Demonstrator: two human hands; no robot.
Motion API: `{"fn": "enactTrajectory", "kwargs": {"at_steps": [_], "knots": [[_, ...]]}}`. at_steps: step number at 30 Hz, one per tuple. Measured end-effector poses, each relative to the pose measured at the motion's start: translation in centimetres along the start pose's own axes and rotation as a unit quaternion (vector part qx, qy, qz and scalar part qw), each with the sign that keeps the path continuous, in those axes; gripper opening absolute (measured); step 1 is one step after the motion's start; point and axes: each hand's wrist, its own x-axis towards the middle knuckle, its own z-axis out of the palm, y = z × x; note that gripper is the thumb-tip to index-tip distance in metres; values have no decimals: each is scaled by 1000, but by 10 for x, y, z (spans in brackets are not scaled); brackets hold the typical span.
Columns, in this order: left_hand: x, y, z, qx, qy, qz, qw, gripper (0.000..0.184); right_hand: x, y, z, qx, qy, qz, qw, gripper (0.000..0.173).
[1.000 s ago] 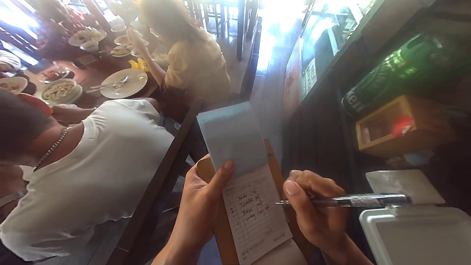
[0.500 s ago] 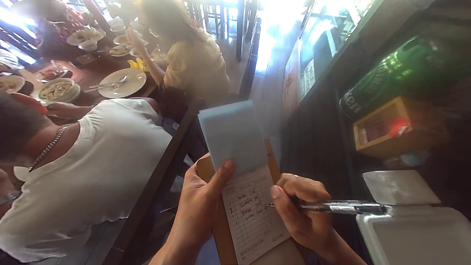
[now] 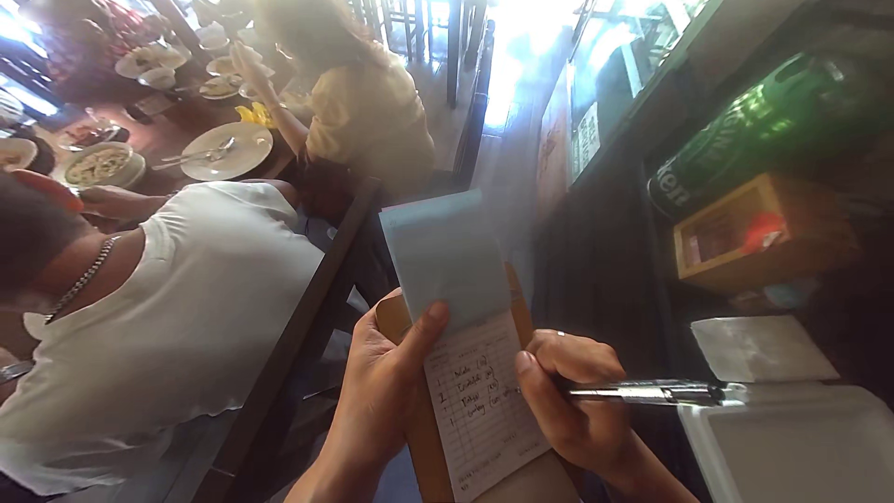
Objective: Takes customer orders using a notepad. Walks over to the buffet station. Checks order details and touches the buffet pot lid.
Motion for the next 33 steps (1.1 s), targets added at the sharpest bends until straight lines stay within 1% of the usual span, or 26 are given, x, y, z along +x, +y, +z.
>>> {"fn": "enactTrajectory", "kwargs": {"at_steps": [5, 10, 14, 17, 21, 24, 33], "knots": [[1, 1, 0, 0, 7, -2, 1000, 19, 0, 1, 4, -13, 6, -6, 1000, 34], [2, 1, -1, 3, 13, -8, 1000, 20, 2, 2, 3, -24, -8, -1, 1000, 35], [3, 1, -2, 3, 13, 0, 1000, 20, 4, 2, 3, 0, 1, 6, 1000, 35], [3, 1, -2, 0, 11, 1, 1000, 20, 6, 1, 3, 27, 19, 16, 999, 32], [3, 2, -2, 0, 13, 2, 1000, 20, 11, -1, 2, 29, 12, 22, 999, 31], [3, 3, 0, 0, 14, -2, 1000, 20, 15, -3, 1, 26, 9, 15, 1000, 30], [1, 2, -2, 3, 2, -3, 1000, 21, 11, 1, 4, 14, 7, -3, 1000, 32]]}}
